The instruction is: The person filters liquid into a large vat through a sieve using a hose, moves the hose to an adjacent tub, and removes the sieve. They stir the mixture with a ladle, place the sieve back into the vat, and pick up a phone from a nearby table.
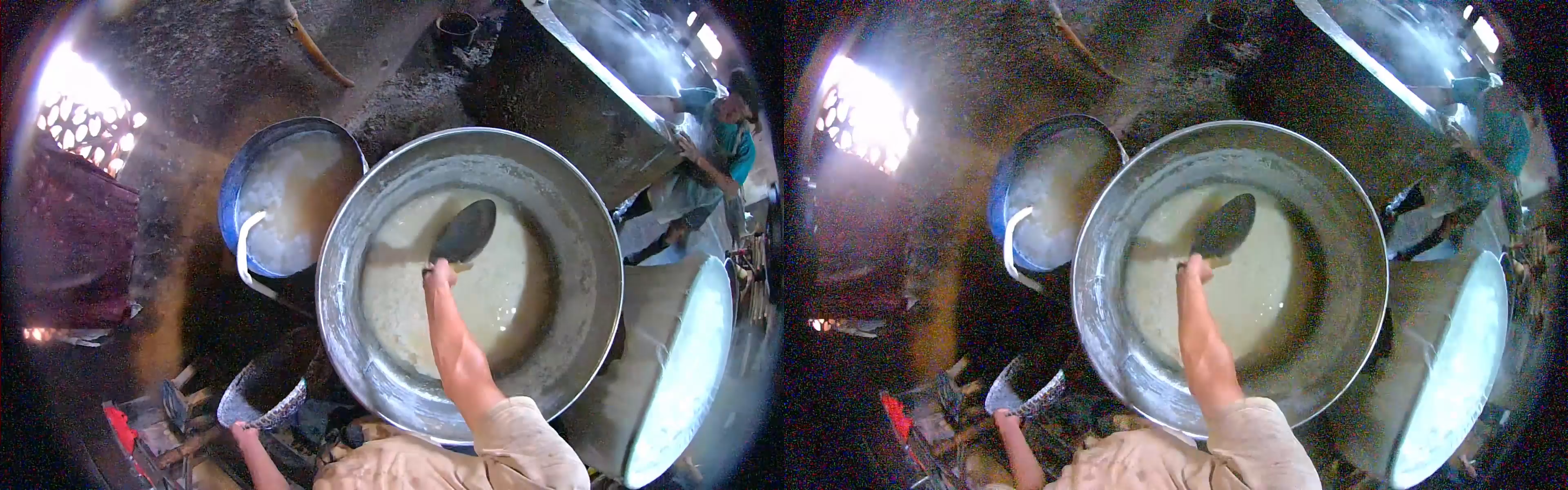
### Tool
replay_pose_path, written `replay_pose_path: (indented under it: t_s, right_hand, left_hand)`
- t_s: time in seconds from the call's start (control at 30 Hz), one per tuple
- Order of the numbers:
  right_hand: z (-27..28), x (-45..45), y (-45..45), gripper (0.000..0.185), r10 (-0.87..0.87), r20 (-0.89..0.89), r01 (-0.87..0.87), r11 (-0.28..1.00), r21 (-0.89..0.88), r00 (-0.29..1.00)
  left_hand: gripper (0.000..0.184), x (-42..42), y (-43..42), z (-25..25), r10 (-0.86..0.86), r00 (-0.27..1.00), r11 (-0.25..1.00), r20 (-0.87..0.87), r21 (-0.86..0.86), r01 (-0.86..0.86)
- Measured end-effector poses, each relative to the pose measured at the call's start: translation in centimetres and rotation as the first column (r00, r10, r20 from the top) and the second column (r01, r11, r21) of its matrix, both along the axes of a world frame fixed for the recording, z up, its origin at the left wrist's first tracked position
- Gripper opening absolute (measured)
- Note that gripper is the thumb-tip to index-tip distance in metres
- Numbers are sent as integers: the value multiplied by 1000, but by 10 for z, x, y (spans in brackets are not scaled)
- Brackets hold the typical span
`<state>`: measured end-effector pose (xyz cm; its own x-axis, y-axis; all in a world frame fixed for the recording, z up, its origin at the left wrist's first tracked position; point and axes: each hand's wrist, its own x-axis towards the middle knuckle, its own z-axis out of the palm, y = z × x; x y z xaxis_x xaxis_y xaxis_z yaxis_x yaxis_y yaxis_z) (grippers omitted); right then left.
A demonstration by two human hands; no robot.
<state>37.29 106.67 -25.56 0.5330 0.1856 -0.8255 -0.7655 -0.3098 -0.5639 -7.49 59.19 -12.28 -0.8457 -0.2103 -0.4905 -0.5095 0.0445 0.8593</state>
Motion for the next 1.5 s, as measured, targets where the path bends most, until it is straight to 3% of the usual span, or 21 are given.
replay_pose_path:
  t_s: [0.03, 0.1, 0.13, 0.17, 0.27, 0.4, 0.43, 0.5, 0.57, 0.63, 0.83, 0.9, 0.93, 1.07, 1.1, 1.17, 1.23, 1.3, 1.37, 1.43, 1.5]
  right_hand:
    - [-36, 12, -18, 14, -12, 50, 13, 1000, -12, 999]
    - [-66, 39, -79, 19, -95, 97, 78, 983, 168, 991]
    - [-70, 53, -108, 21, 6, 192, -11, 1000, 25, 981]
    - [-26, 63, -135, 20, -52, 45, 51, 998, 38, 998]
    - [-30, 85, -202, 17, -60, 105, 64, 997, -32, 993]
    - [-38, 94, -246, 14, -136, 13, 136, 989, -49, 991]
    - [-40, 94, -248, 14, -139, 10, 139, 989, -52, 990]
    - [-40, 92, -251, 12, -180, -178, 191, 980, 47, 967]
    - [-52, 86, -249, 10, -156, -206, 175, 981, 78, 966]
    - [-81, 81, -248, 11, -127, -458, 209, 969, 133, 880]
    - [-102, 67, -201, 16, -87, -566, 203, 968, 144, 820]
    - [-128, 69, -193, 20, 129, -683, 156, 927, 340, 719]
    - [-121, 64, -180, 22, 164, -644, 125, 917, 380, 747]
    - [-117, 43, -131, 24, -4, -637, 214, 944, 253, 771]
    - [-119, 40, -123, 24, -3, -638, 211, 945, 250, 770]
    - [-142, 36, -111, 22, 141, -700, 236, 879, 413, 700]
    - [-160, 35, -98, 21, 149, -770, 262, 886, 383, 620]
    - [-148, 30, -74, 20, 215, -685, 210, 852, 480, 696]
    - [-156, 28, -57, 20, 174, -703, 223, 872, 435, 689]
    - [-166, 31, -40, 19, 331, -726, 231, 799, 555, 602]
    - [-164, 31, -22, 19, 341, -764, 251, 804, 539, 548]
  left_hand:
    - [20, 1, 4, 1, 7, 1000, 1000, 23, -15, -7]
    - [20, 1, 11, 1, 20, 997, 999, 68, -48, -17]
    - [20, -1, 15, 0, 30, 996, 998, 86, -64, -24]
    - [20, -3, 18, -1, 40, 994, 996, 104, -79, -32]
    - [44, -79, -25, -54, -8, 971, 992, 241, 126, -23]
    - [32, -43, -7, -39, 47, 980, 999, 194, -36, -41]
    - [29, -35, -2, -34, 66, 983, 995, 172, -86, -52]
    - [27, -27, 2, -30, 107, 985, 984, 137, -159, -85]
    - [26, -36, -11, -35, 69, 991, 983, 114, -179, -48]
    - [26, -42, -20, -36, 12, 997, 978, 80, -207, 5]
    - [24, -39, -41, -29, -225, 972, 909, -61, -373, 187]
    - [24, -33, -45, -26, -314, 943, 865, -108, -443, 237]
    - [23, -31, -49, -24, -358, 924, 840, -131, -478, 257]
    - [23, -27, -61, -21, -617, 753, 651, -227, -685, 327]
    - [23, -27, -66, -20, -757, 614, 500, -222, -803, 325]
    - [23, -28, -69, -14, -945, 282, 236, -168, -945, 228]
    - [15, -38, -59, -7, -804, 527, 547, -274, -689, 476]
    - [14, -33, -66, -12, -635, 733, 679, -244, -628, 380]
    - [13, -30, -67, -14, -538, 814, 736, -220, -594, 326]
    - [13, -29, -68, -14, -485, 850, 763, -205, -573, 298]
    - [13, -28, -68, -17, -442, 875, 789, -199, -549, 274]
